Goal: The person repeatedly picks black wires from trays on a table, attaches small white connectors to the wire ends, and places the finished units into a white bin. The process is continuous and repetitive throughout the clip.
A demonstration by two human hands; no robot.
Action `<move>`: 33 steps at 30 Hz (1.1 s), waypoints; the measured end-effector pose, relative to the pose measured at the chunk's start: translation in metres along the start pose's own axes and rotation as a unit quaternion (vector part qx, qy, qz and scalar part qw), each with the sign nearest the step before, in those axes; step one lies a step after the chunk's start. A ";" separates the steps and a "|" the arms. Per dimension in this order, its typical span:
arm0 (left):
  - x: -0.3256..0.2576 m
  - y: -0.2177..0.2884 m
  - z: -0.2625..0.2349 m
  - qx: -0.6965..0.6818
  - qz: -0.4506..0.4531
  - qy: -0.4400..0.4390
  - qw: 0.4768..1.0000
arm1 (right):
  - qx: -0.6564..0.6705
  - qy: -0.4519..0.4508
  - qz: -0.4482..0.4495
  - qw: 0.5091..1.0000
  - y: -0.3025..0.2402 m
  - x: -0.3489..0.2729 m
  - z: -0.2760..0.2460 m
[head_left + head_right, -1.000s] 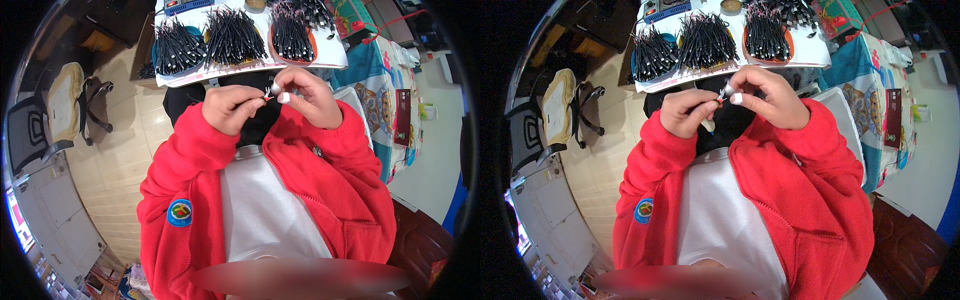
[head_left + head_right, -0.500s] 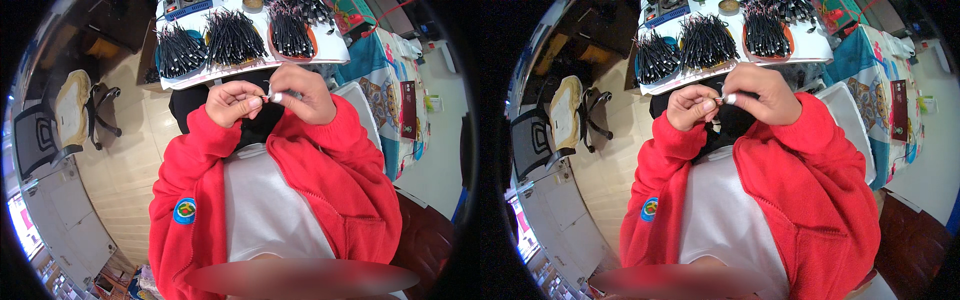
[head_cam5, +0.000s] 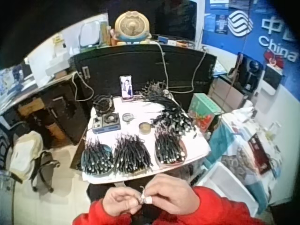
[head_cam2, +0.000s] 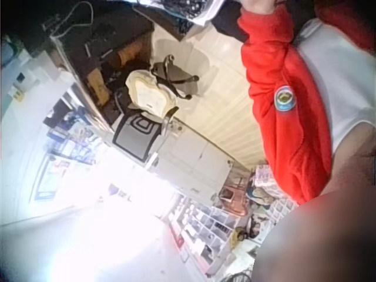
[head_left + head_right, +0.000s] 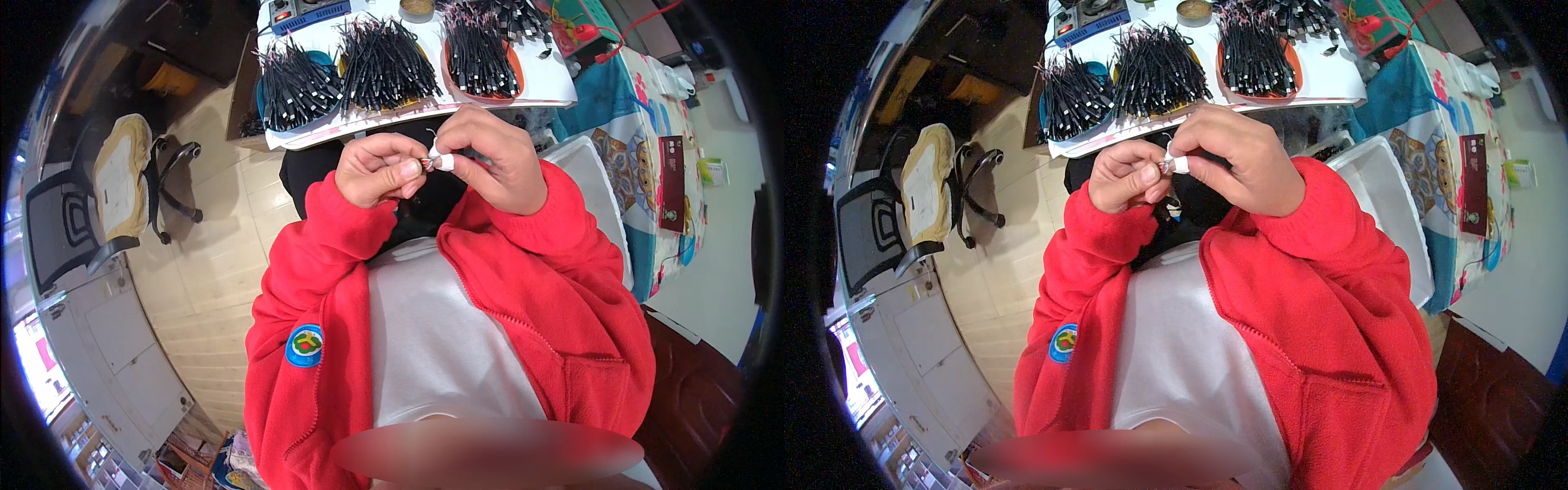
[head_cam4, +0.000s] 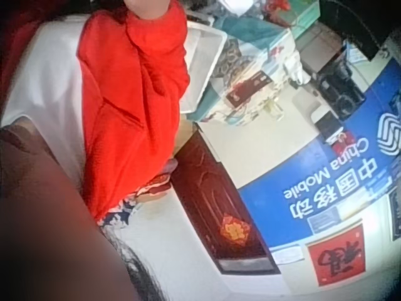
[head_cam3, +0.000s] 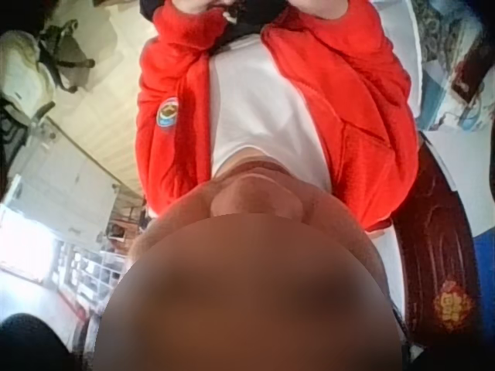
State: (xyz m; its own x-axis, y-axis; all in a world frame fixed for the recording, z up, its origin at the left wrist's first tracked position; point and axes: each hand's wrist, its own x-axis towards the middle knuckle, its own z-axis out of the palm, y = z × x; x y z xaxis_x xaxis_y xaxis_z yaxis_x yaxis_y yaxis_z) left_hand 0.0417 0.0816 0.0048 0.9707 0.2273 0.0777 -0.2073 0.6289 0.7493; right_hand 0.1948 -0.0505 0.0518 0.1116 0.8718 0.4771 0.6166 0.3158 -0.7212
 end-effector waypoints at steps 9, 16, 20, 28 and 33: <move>-0.004 0.004 0.008 0.269 0.051 0.061 0.960 | 0.388 -0.031 0.329 0.861 0.004 -0.017 0.005; -0.001 -0.009 -0.005 -0.023 -0.025 0.023 0.999 | -0.155 0.074 -0.081 0.982 -0.004 -0.010 0.007; 0.001 -0.009 0.000 -0.017 -0.029 0.013 0.999 | -0.127 0.054 0.008 0.990 -0.006 -0.013 0.010; 0.002 0.000 0.003 0.069 -0.011 0.033 0.997 | 0.384 -0.032 0.302 0.872 0.004 -0.016 -0.004; 0.015 -0.006 -0.003 -0.140 -0.105 -0.073 0.982 | 0.082 0.078 0.012 0.994 0.011 -0.007 -0.006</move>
State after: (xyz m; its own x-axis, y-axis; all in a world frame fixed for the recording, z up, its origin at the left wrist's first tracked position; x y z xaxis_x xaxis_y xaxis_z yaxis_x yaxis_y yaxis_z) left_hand 0.0571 0.0835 -0.0007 0.9985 -0.0247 0.0489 -0.0063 0.8349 0.5503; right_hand 0.2050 -0.0555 0.0434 0.2516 0.8152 0.5217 0.4782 0.3639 -0.7993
